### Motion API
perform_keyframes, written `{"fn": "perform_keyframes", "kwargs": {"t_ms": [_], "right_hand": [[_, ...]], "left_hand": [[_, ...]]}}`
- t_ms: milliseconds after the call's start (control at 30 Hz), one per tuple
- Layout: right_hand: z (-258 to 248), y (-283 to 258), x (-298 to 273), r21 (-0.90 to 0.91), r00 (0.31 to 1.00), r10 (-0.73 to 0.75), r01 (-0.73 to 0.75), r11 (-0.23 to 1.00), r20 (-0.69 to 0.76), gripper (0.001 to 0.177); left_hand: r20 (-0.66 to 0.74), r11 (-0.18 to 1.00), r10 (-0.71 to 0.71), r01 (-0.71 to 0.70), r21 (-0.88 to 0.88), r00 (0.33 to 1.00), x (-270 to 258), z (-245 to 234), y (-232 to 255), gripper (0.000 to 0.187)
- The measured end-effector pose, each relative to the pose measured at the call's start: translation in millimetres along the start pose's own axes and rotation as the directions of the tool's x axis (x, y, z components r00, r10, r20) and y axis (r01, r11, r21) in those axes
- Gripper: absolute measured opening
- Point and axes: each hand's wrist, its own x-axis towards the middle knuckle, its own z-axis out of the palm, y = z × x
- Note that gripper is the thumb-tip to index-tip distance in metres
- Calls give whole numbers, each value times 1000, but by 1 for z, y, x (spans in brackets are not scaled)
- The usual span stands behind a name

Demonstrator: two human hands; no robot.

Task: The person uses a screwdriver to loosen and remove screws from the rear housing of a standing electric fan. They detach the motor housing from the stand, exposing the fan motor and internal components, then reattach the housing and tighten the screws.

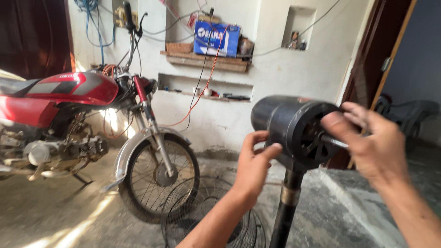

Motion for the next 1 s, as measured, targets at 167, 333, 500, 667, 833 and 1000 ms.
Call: {"fn": "perform_keyframes", "kwargs": {"t_ms": [167, 333, 500, 667, 833, 1000], "right_hand": [[9, -41, 12, -413, 945, 297, -217, 884, 138, 91], [9, -75, 17, -512, 911, 360, -214, 832, 203, 99], [10, -100, 19, -640, 905, 371, -159, 752, 211, 107], [14, -106, 17, -654, 932, 291, -85, 752, 214, 103], [7, -89, 23, -548, 928, 272, -93, 831, 255, 103], [1, -54, 32, -432, 918, 250, -100, 896, 307, 103]], "left_hand": [[72, 905, -399, 405, -129, 914, 41, -14, -3, 64], [133, 821, -498, 516, -244, 857, 70, -28, -12, 77], [96, 823, -499, 505, -259, 861, 87, -37, -31, 89], [177, 870, -421, 451, -197, 890, 93, -38, -34, 94], [146, 878, -415, 437, -197, 898, 82, -36, -18, 100], [170, 888, -380, 410, -208, 909, 71, -40, -1, 100]]}}
